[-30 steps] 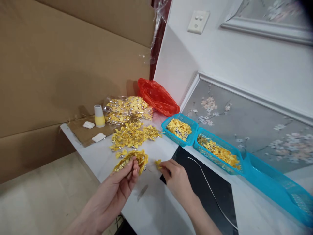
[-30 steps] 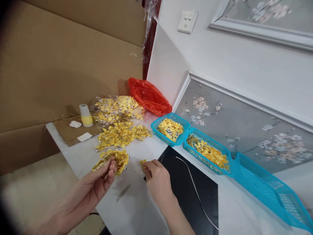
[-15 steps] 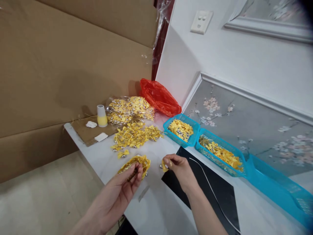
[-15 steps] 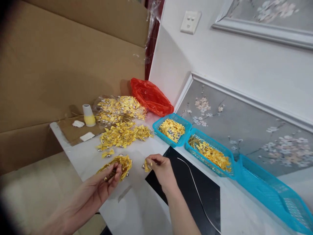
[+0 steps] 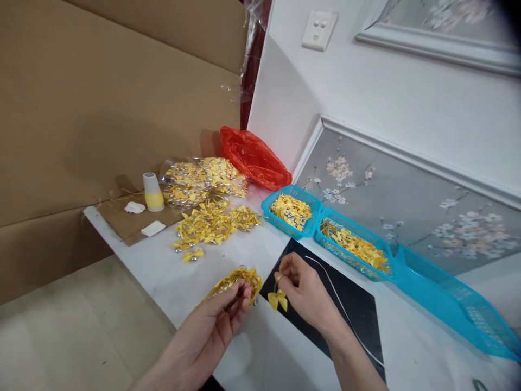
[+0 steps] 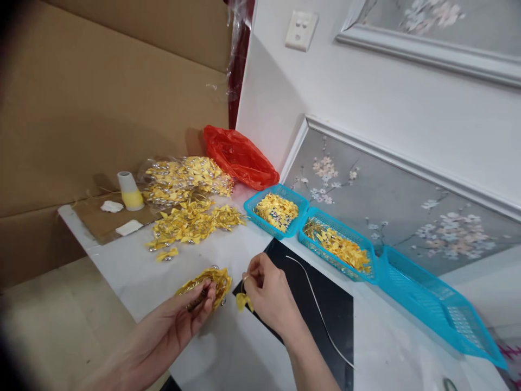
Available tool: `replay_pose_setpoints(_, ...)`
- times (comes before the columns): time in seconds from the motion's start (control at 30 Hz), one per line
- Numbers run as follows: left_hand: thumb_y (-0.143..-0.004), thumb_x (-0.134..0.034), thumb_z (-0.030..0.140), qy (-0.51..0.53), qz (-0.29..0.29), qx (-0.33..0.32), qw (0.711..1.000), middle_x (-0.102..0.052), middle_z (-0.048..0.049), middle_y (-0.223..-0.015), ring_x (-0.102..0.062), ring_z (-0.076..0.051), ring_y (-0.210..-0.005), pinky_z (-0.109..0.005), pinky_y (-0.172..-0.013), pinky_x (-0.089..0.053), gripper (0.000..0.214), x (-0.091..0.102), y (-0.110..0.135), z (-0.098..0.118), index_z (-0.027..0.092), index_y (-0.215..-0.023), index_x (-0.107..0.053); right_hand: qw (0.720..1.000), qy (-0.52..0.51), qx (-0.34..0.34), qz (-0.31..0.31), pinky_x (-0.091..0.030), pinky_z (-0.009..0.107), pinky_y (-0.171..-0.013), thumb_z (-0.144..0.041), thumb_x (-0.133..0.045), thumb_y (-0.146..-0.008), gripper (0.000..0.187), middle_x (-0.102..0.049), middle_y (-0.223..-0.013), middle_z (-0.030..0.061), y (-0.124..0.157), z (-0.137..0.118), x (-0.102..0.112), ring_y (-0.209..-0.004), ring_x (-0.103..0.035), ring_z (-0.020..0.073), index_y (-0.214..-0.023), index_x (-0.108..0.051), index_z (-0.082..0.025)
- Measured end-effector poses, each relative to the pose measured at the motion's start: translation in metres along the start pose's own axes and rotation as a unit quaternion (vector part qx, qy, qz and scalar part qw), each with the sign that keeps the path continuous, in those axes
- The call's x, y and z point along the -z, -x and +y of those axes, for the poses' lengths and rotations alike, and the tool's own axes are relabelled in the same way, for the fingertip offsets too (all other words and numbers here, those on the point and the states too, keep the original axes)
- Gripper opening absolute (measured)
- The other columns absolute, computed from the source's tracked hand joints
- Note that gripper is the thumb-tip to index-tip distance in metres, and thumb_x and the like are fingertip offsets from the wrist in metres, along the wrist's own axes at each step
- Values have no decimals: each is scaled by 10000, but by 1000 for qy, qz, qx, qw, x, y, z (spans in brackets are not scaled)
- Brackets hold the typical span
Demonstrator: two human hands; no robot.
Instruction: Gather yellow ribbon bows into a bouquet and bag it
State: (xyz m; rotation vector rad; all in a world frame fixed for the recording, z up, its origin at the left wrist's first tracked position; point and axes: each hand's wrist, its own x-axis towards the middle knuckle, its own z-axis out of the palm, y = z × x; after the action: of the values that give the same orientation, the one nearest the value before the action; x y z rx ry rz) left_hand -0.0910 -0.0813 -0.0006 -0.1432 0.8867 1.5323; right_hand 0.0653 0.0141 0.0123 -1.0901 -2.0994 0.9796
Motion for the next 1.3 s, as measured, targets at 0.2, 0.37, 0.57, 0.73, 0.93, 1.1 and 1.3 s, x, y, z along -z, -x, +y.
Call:
replay_pose_setpoints(0.2,-823,-561,20,-3,2,2,1000,-712,-143,-870,-692,-142,-715,-218,-670,-597,137,-1,0,-2,43,-886,-680,991,136,-4,-15,-271,231,-476,-250,-505,-815,218,-498,-519,-35,-5,-14,9,-474,-427,121,-601,-490,-210)
replay_pose_setpoints(0.37,-832,-561,39,-17,-9,-3,1000,-711,-143,-915,-690,-137,-731,-217,-687,-590,150,-2,2,-6,53,-926,-678,997,48,13,66,-352,222,-497,-294,-494,-865,197,-558,-578,-22,-3,-24,-12,-505,-510,127,-697,-547,-208)
replay_pose_setpoints(0.57,-828,-571,47,-10,-50,-35,998,-710,-92,-983,-682,-153,-803,-280,-762,-579,206,-1,2,-12,147,-977,-671,987,96,114,61,-461,243,-683,-193,-426,-906,230,-637,-860,33,24,-27,-49,-734,-607,154,-872,-652,-226)
replay_pose_setpoints(0.73,-841,-572,98,-11,-58,-14,998,-697,-114,-1028,-668,-196,-881,-317,-785,-567,173,2,0,-14,136,-977,-673,969,136,170,116,-491,240,-667,-197,-404,-925,278,-622,-892,59,33,-22,-61,-752,-617,157,-910,-681,-215)
replay_pose_setpoints(0.93,-817,-636,177,-18,-68,25,997,-682,-76,-968,-646,-156,-801,-258,-690,-550,154,8,-3,-10,154,-965,-667,976,94,189,54,-512,259,-743,-155,-436,-889,271,-631,-977,73,34,-29,-56,-808,-631,166,-994,-682,-195)
replay_pose_setpoints(1.1,-751,-712,161,-6,-16,11,1000,-631,2,-813,-486,-13,-480,-110,-358,-356,177,14,-2,-2,127,-920,-670,989,-36,147,2,-498,228,-734,-188,-484,-892,217,-663,-887,41,15,-29,-33,-796,-625,140,-918,-699,-204)
replay_pose_setpoints(1.3,-815,-610,68,80,-21,57,995,-633,-50,-767,-522,-11,-462,-86,-385,-439,69,16,0,4,40,-861,-652,997,-56,53,16,-427,220,-488,-334,-494,-880,250,-679,-790,23,-55,-11,-41,-506,-517,102,-928,-688,-183)
